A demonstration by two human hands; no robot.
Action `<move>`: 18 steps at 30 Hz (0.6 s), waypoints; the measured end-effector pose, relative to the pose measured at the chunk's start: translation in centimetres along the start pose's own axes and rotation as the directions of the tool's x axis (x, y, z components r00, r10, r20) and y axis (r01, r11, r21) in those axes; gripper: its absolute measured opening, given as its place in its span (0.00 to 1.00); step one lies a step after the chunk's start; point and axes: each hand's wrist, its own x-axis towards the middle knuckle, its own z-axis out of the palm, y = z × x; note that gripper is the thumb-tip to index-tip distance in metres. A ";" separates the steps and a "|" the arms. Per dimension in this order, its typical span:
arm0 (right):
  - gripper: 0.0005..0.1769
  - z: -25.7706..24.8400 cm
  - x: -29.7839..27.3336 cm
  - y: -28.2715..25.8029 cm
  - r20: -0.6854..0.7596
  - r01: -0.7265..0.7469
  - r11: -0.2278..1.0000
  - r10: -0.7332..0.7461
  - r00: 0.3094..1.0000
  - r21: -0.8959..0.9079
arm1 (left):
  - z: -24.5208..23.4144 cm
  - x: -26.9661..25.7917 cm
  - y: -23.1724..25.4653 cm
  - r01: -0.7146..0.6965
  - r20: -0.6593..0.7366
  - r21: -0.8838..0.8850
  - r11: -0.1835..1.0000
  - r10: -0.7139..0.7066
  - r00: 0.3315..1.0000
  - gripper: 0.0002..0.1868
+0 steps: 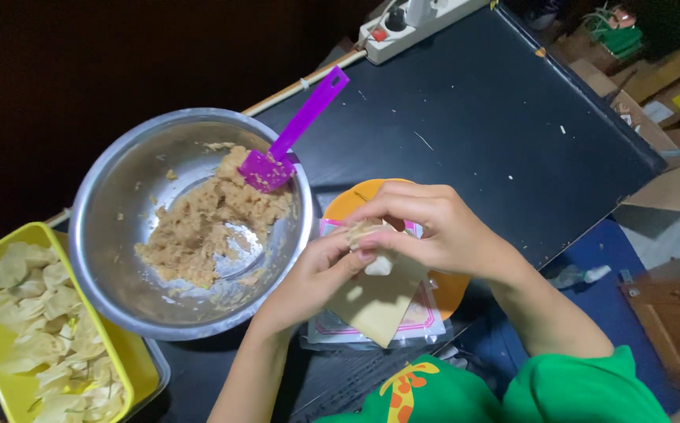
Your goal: Filling and folding dumpling wrappers with a meat-based filling to prepare dumplings.
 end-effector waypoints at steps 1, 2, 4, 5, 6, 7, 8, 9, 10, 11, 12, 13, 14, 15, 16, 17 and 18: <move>0.13 -0.3 0.1 -0.3 0.010 -0.010 1.000 0.010 1.000 -0.012 | 0.3 0.1 0.7 -0.012 -0.009 -0.010 1.000 0.012 1.000 0.16; 0.13 -0.6 -0.4 -0.2 0.008 -0.012 1.000 0.012 1.000 -0.010 | 0.2 0.1 1.0 -0.009 -0.008 -0.010 1.000 0.009 1.000 0.16; 0.17 -1.2 -1.3 0.0 -0.108 -0.024 0.997 0.016 0.994 -0.073 | 0.1 -0.1 1.7 -0.109 -0.080 0.108 0.988 0.117 0.990 0.16; 0.17 -0.9 -2.5 0.8 -0.108 -0.024 0.997 0.017 0.994 -0.070 | 0.1 -0.3 1.9 -0.106 -0.081 0.108 0.989 0.115 0.990 0.16; 0.11 -0.5 -3.7 1.6 -0.143 -0.149 0.952 0.113 0.983 -0.266 | 0.1 -0.4 2.1 -0.131 -0.129 0.134 0.982 0.148 0.981 0.15; 0.08 -0.2 -4.9 2.3 -0.196 -0.268 0.854 0.199 0.960 -0.445 | 0.1 -0.6 2.3 -0.154 -0.175 0.162 0.975 0.182 0.968 0.15; 0.08 0.4 -5.7 2.7 -0.195 -0.269 0.856 0.201 0.960 -0.441 | 0.0 -0.7 2.3 -0.149 -0.177 0.163 0.975 0.178 0.968 0.15; 0.10 1.1 -6.5 3.1 -0.163 -0.299 0.765 0.251 0.954 -0.570 | 0.1 -0.7 2.2 -0.118 -0.222 0.157 0.981 0.151 0.963 0.15; 0.12 1.8 -7.4 3.4 -0.141 -0.317 0.655 0.307 0.941 -0.686 | 0.1 -0.8 2.3 -0.085 -0.264 0.150 0.985 0.122 0.957 0.15; 0.12 2.1 -7.6 3.6 -0.142 -0.321 0.658 0.311 0.940 -0.681 | 0.2 -0.8 2.1 -0.078 -0.263 0.151 0.985 0.116 0.958 0.15; 0.12 2.3 -7.7 3.8 -0.165 -0.344 0.602 0.333 0.928 -0.721 | 0.3 -0.8 1.9 -0.067 -0.277 0.169 0.983 0.112 0.954 0.15; 0.13 2.6 -7.9 3.9 -0.190 -0.366 0.543 0.354 0.916 -0.756 | 0.3 -0.9 1.7 -0.055 -0.290 0.187 0.981 0.109 0.951 0.15; 0.13 2.6 -8.0 4.2 -0.189 -0.368 0.545 0.357 0.915 -0.754 | 0.4 -0.9 1.4 -0.051 -0.290 0.187 0.981 0.104 0.951 0.15; 0.12 2.7 -8.2 4.4 -0.201 -0.381 0.549 0.361 0.911 -0.744 | 0.5 -0.9 1.2 -0.046 -0.289 0.171 0.984 0.094 0.953 0.16; 0.11 2.8 -8.2 4.6 -0.209 -0.391 0.554 0.363 0.908 -0.735 | 0.6 -1.0 0.9 -0.042 -0.292 0.155 0.987 0.086 0.952 0.16; 0.11 2.8 -8.2 4.6 -0.206 -0.389 0.557 0.363 0.909 -0.733 | 0.8 -1.0 0.6 -0.039 -0.296 0.156 0.987 0.084 0.952 0.16; 0.10 2.8 -8.2 4.6 -0.226 -0.402 0.553 0.361 0.905 -0.729 | 0.9 -1.0 0.3 -0.011 -0.294 0.098 0.995 0.040 0.955 0.16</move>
